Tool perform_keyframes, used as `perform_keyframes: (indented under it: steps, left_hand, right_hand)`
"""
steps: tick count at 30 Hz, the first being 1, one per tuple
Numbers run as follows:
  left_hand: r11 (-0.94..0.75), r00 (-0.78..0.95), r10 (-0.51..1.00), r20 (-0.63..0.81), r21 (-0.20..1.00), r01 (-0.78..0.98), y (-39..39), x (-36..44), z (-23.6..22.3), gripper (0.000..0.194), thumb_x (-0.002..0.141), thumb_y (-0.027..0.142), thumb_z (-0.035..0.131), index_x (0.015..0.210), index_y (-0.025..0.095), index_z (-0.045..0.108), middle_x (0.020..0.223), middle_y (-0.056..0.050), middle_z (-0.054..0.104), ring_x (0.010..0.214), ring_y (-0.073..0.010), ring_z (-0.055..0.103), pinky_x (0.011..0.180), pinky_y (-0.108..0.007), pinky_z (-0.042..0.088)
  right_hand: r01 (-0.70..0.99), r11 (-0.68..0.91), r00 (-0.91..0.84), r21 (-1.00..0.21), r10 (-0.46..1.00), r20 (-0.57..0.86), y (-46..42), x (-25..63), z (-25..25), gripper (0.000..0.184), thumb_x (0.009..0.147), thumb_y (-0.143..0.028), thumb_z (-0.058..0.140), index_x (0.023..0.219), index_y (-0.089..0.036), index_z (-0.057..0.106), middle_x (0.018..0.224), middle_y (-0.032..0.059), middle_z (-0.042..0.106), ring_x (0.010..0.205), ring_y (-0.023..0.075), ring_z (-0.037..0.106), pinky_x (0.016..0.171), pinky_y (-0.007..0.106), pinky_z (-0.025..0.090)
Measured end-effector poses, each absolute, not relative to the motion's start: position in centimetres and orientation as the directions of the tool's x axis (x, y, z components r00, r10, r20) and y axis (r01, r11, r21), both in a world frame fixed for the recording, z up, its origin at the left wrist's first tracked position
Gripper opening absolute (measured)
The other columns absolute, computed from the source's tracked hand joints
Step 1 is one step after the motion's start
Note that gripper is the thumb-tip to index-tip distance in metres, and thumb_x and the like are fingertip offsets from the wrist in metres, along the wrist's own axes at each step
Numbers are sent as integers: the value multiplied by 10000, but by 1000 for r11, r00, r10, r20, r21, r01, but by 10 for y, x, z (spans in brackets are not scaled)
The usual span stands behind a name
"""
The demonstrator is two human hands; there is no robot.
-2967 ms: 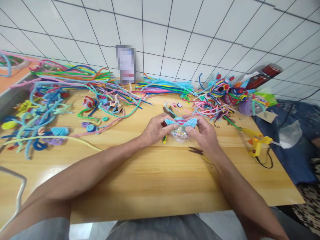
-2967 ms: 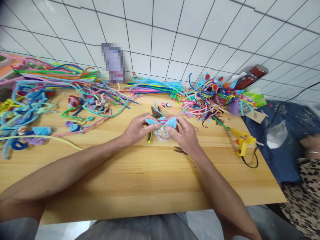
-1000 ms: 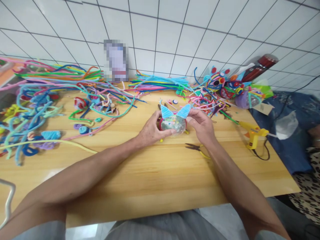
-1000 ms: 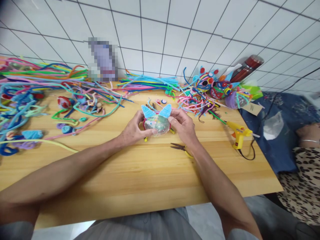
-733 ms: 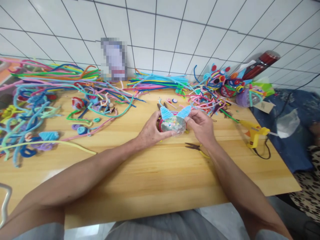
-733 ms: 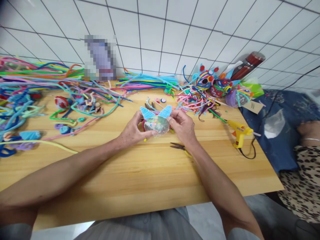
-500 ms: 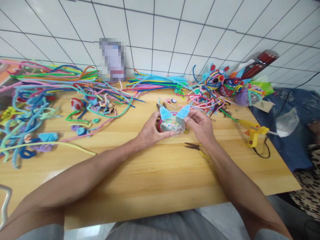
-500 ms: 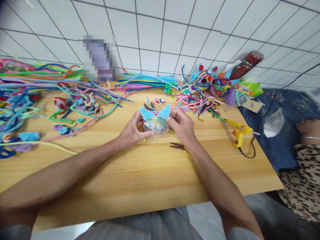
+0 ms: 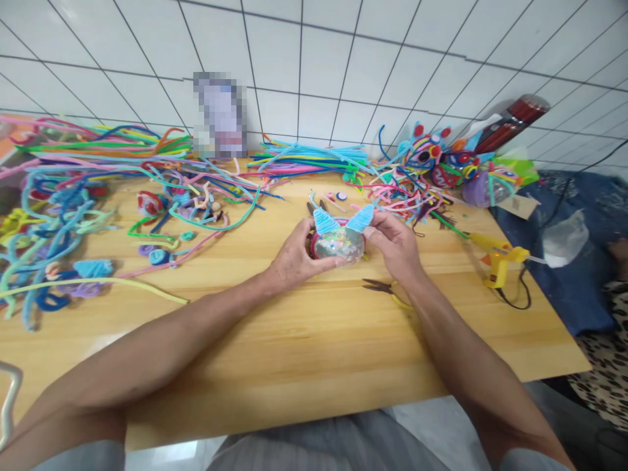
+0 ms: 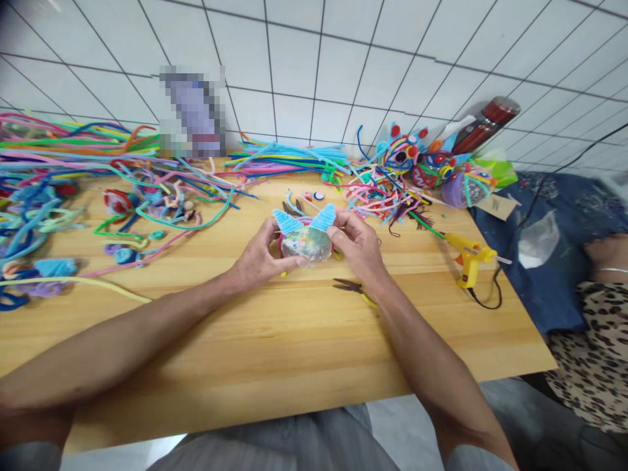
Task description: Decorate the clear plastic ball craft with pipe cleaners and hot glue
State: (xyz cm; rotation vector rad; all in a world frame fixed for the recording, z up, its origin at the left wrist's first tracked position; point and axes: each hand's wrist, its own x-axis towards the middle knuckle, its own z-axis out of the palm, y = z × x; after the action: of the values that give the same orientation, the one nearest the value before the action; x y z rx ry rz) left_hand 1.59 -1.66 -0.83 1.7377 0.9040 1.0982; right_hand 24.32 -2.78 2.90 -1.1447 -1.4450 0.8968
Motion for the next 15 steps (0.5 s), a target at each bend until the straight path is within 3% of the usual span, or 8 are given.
perform_keyframes:
  steps: [8,15]
  left_hand:
    - [-364,362,883,299,923,126,-16,14,-7,712,746,473,914,1295,201,550,1293,-112,697,1191,-282,679,1027,-427,563]
    - [-329,369,888,273,939,98,-18,14,-5,689,746,465,917,1269,207,550,1274,-103,698,1202,-280,677,1012,-410,579]
  right_hand:
    - [174,279,-8,-945,960,282,-27,245,28,346,803,-523,862,991,-271,717,976,22,784,955,220,745,889,389,612]
    - [193,281,-6,-940,959,285,-27,244,25,302,820,-479,851,960,-261,696,948,14,762,906,204,736,860,375,608]
